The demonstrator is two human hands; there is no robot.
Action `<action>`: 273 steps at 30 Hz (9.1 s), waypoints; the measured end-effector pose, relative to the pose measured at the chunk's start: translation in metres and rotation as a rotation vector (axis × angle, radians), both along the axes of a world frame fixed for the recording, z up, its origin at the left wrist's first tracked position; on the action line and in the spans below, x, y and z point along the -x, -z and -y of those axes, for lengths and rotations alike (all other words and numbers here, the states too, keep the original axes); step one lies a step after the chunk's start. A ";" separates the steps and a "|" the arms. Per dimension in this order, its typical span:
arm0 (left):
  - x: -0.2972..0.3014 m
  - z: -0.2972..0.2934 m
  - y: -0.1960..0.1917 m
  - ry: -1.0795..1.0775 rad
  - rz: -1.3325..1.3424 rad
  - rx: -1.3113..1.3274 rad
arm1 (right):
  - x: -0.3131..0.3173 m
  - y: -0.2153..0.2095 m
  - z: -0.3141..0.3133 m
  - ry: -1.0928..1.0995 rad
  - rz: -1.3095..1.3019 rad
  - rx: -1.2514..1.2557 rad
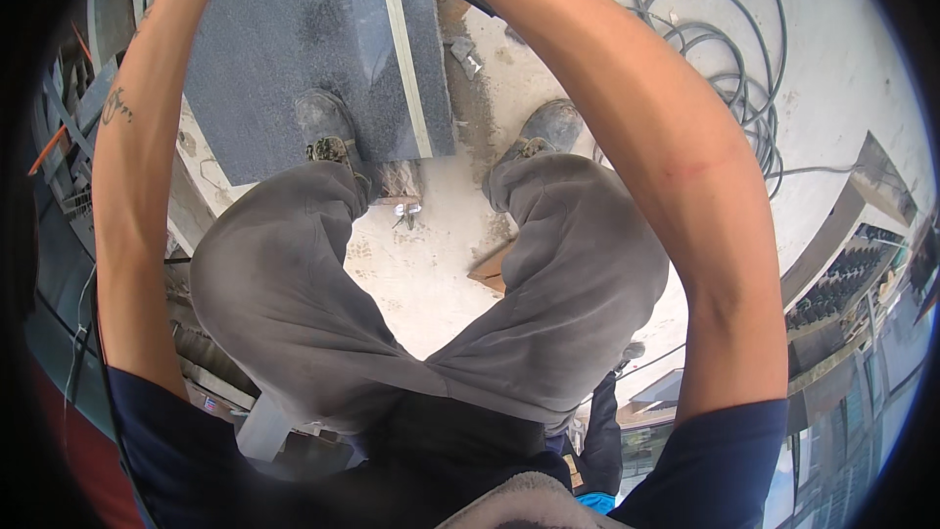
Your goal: The person uses an angle grinder to cut a large gray tile placed on a wooden support. The cut progresses steadily along a straight line, and the person maintains control of the tool throughout the operation.
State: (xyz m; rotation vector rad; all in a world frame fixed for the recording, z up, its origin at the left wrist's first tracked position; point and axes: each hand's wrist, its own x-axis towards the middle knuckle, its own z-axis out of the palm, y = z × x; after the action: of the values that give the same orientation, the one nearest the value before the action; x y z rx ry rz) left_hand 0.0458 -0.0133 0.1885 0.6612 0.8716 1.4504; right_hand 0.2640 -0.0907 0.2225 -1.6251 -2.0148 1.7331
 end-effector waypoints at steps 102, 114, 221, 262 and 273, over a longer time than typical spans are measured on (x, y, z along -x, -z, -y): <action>0.042 0.049 0.195 0.451 0.140 0.564 | 0.140 0.130 0.127 0.686 -0.153 0.561; 0.044 0.028 0.207 0.472 0.089 0.507 | 0.138 0.139 0.113 0.670 -0.158 0.530; 0.040 0.032 0.190 0.428 0.073 0.555 | 0.137 0.137 0.104 0.671 -0.172 0.573; 0.041 0.061 0.190 0.444 0.127 0.609 | 0.134 0.127 0.136 0.680 -0.165 0.604; 0.040 0.043 0.192 0.449 0.106 0.565 | 0.133 0.138 0.116 0.686 -0.178 0.620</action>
State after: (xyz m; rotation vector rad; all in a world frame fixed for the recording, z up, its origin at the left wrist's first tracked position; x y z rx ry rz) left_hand 0.0058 -0.0561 -0.0040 0.3174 0.9240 0.7762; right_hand 0.1309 -0.2068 0.0849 -1.8812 -0.7015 2.1622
